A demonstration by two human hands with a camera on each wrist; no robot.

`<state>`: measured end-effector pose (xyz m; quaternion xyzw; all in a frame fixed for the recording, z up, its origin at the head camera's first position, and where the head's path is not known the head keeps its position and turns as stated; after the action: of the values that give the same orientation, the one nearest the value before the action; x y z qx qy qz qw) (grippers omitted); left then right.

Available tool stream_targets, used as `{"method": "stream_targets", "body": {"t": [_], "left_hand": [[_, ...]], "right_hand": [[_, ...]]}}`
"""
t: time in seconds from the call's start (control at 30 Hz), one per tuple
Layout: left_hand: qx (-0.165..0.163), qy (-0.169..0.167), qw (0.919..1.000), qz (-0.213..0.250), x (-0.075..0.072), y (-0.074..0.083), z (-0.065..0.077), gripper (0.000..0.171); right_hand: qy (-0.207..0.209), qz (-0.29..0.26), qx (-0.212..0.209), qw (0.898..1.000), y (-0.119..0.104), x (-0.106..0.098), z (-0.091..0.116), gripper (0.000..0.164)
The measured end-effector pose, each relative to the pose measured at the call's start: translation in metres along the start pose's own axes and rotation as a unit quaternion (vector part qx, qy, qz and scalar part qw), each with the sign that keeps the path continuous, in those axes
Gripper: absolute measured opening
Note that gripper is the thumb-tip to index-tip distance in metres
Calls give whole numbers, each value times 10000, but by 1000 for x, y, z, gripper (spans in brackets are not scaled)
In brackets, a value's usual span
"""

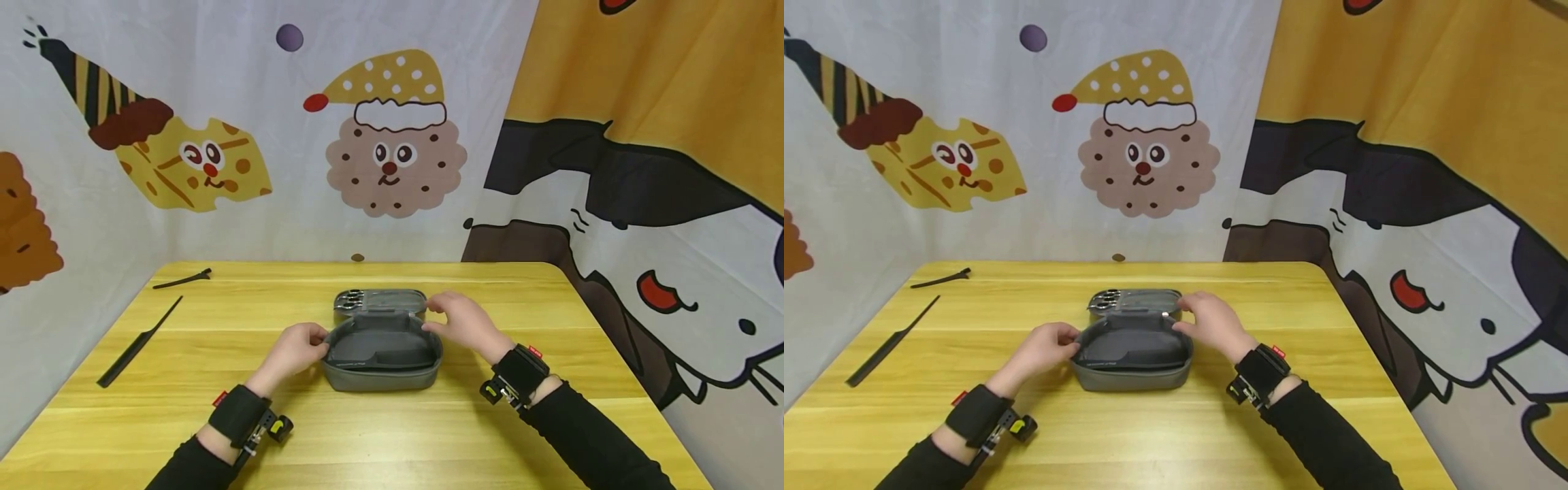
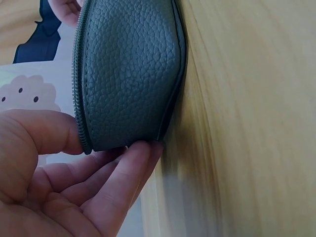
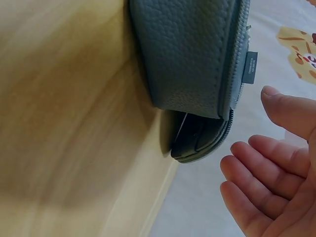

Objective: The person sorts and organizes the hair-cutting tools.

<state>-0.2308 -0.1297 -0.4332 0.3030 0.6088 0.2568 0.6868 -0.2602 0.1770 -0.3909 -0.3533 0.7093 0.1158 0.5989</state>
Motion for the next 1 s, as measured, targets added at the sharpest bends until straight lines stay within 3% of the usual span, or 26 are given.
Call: {"method": "stream_targets", "body": {"t": [0.23, 0.57, 1.0], "left_hand": [[43, 61, 10000, -41, 1, -2, -1, 15], [67, 104, 9998, -150, 2, -3, -3, 13], [242, 213, 9994, -95, 4, -6, -3, 13]], "right_hand": [[-70, -108, 39, 9999, 3, 9, 4, 33], [-207, -435, 117, 9988, 6, 20, 8, 11], [-2, -548, 223, 9982, 5, 25, 11, 9]]}}
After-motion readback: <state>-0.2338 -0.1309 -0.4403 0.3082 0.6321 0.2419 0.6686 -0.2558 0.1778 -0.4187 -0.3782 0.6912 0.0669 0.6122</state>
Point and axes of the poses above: each hand's wrist, its own z-axis away from the middle knuckle, its own x-axis out of the palm, y = z × x, the point moved 3 cm from there along -z, towards the middle knuckle, and after that the axes turned 7 degrees about -x, right-handed, at the moved point
